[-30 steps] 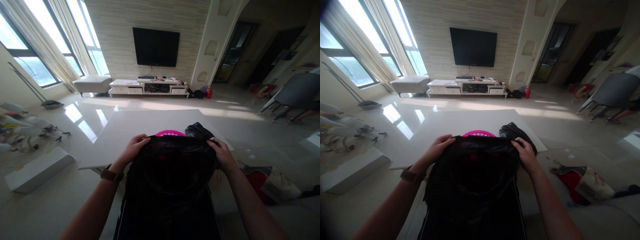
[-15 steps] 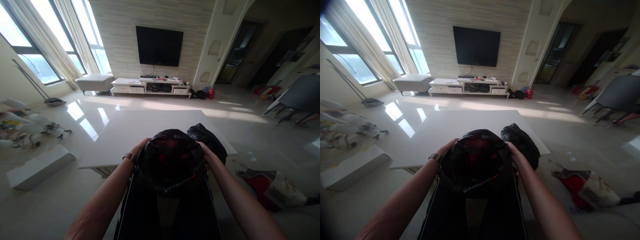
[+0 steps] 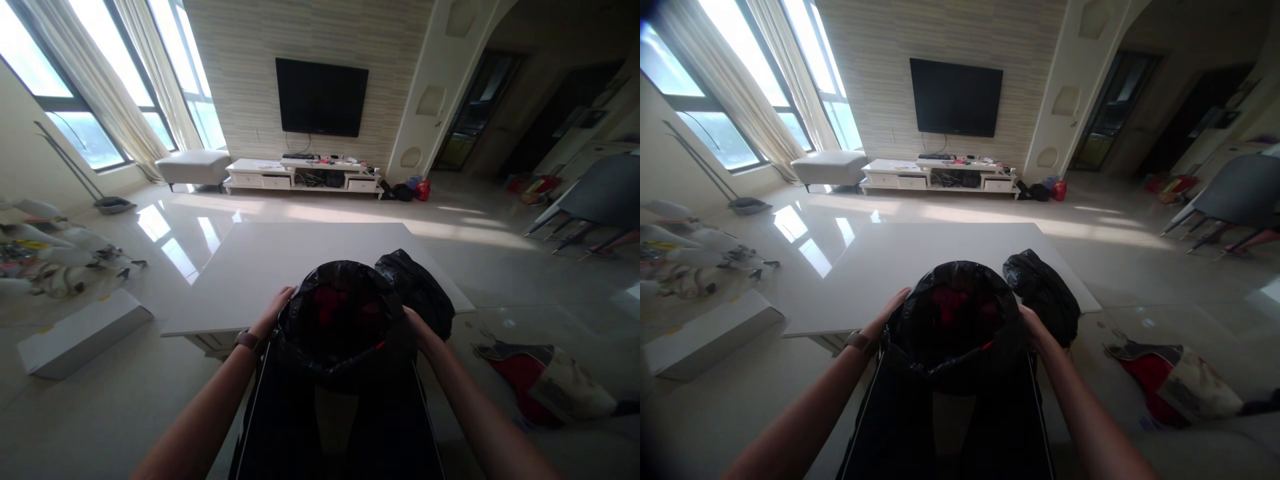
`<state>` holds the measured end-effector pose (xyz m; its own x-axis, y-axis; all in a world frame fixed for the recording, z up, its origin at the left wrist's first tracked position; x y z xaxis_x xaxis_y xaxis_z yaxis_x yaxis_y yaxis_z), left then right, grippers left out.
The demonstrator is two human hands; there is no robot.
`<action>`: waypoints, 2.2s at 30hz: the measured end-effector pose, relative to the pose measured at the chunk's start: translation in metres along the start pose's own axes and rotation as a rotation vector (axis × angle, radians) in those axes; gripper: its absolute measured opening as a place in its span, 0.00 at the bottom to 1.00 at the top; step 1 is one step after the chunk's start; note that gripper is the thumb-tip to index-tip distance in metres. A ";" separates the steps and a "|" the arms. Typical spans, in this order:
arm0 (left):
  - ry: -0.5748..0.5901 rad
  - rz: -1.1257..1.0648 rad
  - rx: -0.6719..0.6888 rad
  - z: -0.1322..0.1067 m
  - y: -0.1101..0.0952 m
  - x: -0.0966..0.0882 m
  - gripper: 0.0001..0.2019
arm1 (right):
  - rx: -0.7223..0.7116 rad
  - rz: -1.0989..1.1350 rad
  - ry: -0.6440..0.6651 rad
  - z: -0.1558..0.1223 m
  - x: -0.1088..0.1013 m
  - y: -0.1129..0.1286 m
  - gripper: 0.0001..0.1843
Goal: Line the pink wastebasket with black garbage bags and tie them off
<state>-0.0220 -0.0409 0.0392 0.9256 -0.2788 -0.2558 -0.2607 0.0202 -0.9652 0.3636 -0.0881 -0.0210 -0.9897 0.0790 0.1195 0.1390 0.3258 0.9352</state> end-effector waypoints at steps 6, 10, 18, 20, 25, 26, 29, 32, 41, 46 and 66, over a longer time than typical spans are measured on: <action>-0.294 0.320 0.303 -0.104 -0.034 -0.024 0.29 | -0.390 -0.383 -0.127 -0.092 -0.017 0.035 0.33; -0.161 0.678 0.446 -0.156 -0.045 0.012 0.29 | -0.505 -0.789 0.043 -0.140 0.016 0.040 0.32; -0.138 -0.001 -0.053 -0.167 0.022 0.038 0.18 | -0.513 -0.705 -0.185 -0.154 0.011 0.009 0.07; 0.007 -0.395 -0.157 -0.165 0.033 0.060 0.21 | -0.464 -0.541 -0.155 -0.152 0.013 -0.008 0.12; -0.045 -0.803 -0.237 -0.159 0.036 0.084 0.23 | -0.218 -0.129 -0.088 -0.144 0.027 -0.045 0.25; -0.073 -0.797 -0.228 -0.156 0.036 0.084 0.23 | -0.184 -0.069 -0.098 -0.141 0.030 -0.047 0.27; -0.151 -0.726 -0.172 -0.144 0.034 0.077 0.22 | -0.174 0.066 -0.083 -0.131 0.041 -0.042 0.27; -0.208 -0.691 -0.103 -0.133 0.029 0.069 0.22 | -0.220 0.158 -0.057 -0.115 0.051 -0.029 0.26; -0.298 -0.821 -0.192 -0.122 0.058 0.068 0.34 | -0.296 0.291 -0.147 -0.073 0.042 -0.045 0.27; -0.143 -0.897 -0.186 -0.116 0.082 0.087 0.23 | -0.300 0.428 -0.181 -0.069 0.030 -0.071 0.32; -0.020 -1.163 -0.024 -0.102 0.084 0.101 0.22 | -0.322 0.503 0.041 -0.062 0.042 -0.074 0.36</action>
<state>0.0217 -0.1657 -0.0619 0.6139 -0.1016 0.7828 0.7441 -0.2563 -0.6169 0.3099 -0.1668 -0.0643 -0.8064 0.1115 0.5808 0.5798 -0.0445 0.8135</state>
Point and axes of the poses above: each hand's wrist, its own z-axis towards the middle knuckle, its own x-axis out of the palm, y = z × x, the point moved 8 cm from there along z, towards the middle knuckle, and after that the axes turned 9 degrees about y, right-handed, at the moved point
